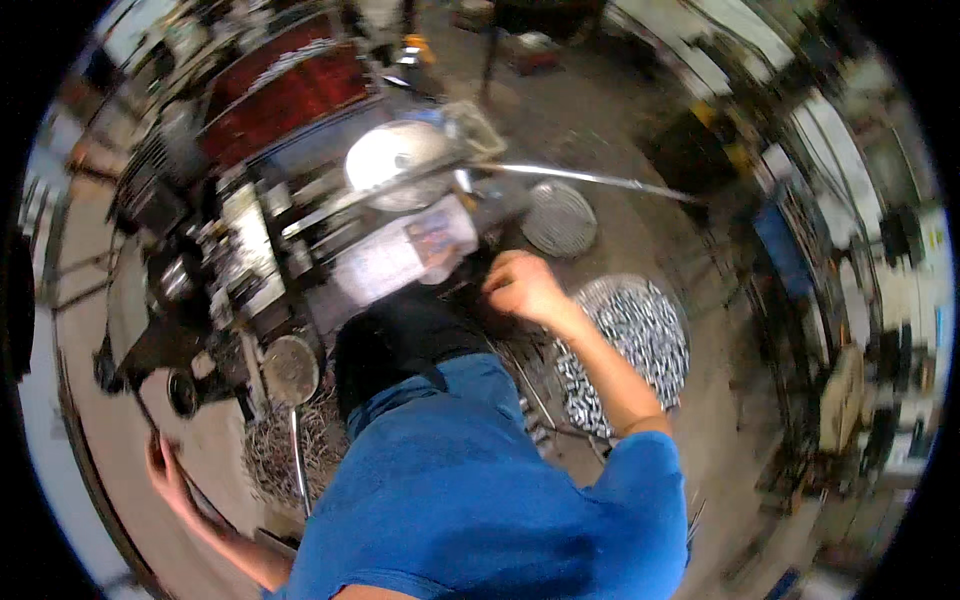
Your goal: The person operates a metalworking machine in a workshop, repeatedly inserting long metal rods into the device. The machine processes the rods, and the person collects the resulting small metal pieces, placing them into a container. The person also uses a long metal tool to assist with the operation.
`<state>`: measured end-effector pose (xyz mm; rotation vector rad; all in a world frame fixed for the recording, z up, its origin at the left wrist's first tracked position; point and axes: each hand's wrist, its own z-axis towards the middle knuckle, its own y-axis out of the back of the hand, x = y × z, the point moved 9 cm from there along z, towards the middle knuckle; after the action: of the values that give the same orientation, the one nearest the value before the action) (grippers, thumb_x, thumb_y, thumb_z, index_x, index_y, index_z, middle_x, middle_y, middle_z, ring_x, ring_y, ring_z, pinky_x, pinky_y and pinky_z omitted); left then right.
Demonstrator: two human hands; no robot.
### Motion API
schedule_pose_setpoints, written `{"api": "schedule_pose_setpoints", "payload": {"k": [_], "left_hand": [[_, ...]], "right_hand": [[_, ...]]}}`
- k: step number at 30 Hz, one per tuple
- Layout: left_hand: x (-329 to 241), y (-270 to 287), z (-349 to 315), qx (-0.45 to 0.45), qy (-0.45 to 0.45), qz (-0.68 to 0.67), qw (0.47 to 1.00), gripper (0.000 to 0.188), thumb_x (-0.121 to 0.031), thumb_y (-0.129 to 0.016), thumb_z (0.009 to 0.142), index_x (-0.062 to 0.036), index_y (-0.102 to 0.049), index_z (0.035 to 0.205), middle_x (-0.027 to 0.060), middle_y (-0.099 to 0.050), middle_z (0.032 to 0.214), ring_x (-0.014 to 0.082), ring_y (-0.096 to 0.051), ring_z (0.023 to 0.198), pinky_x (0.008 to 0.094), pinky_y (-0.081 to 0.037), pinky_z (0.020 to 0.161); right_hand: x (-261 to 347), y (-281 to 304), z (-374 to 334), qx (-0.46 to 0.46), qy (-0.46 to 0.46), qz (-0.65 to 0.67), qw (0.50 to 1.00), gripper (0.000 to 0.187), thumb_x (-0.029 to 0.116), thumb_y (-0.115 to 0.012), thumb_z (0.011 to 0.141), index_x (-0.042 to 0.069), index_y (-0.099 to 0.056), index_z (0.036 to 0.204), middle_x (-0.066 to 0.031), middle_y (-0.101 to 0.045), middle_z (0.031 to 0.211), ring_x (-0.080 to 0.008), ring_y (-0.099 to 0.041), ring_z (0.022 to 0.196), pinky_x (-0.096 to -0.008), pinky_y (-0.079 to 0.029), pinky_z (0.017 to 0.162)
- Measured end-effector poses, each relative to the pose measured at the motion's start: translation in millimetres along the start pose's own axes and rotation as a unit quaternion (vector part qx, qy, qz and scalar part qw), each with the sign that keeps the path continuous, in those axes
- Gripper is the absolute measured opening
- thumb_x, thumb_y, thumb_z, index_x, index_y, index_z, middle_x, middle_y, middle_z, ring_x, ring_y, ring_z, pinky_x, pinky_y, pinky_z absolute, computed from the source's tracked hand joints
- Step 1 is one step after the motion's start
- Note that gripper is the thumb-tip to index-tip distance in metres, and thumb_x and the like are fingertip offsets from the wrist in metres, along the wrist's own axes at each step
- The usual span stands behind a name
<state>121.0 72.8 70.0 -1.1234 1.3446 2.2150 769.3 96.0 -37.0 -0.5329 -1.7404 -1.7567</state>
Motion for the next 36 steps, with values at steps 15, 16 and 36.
{"api": "schedule_pose_setpoints", "payload": {"k": [15,16,36], "left_hand": [[-126,-232,-77,0.411,0.062,-0.401,0.816,0.038,-0.036,-0.049,0.093,-0.0001,-0.058,0.082,0.0043,-0.058,0.063,0.0117,-0.056,0.056,0.0254,-0.044,0.051],[-124,-227,-72,0.394,0.036,-0.342,0.852,0.039,-0.037,-0.050,0.093,-0.0006,-0.058,0.080,0.0028,-0.056,0.060,0.0100,-0.055,0.054,0.0244,-0.042,0.049],[8,23,15,0.033,0.031,0.109,0.993,0.036,-0.033,-0.052,0.088,0.0003,-0.063,0.093,0.0134,-0.057,0.061,0.0213,-0.057,0.056,0.0343,-0.044,0.056]], "right_hand": [[296,-83,77,-0.023,0.429,0.164,0.888,0.026,0.012,-0.060,0.054,0.006,-0.065,0.079,-0.0122,-0.057,0.091,-0.0301,-0.053,0.084,-0.0362,-0.047,0.071],[296,-89,78,-0.012,0.437,0.146,0.887,0.028,0.012,-0.060,0.054,0.006,-0.065,0.080,-0.0122,-0.057,0.090,-0.0303,-0.053,0.082,-0.0369,-0.047,0.070],[360,-185,259,0.089,0.425,-0.345,0.832,0.028,0.022,-0.064,0.051,0.014,-0.073,0.076,-0.0095,-0.065,0.080,-0.0243,-0.053,0.095,-0.0393,-0.036,0.094]]}}
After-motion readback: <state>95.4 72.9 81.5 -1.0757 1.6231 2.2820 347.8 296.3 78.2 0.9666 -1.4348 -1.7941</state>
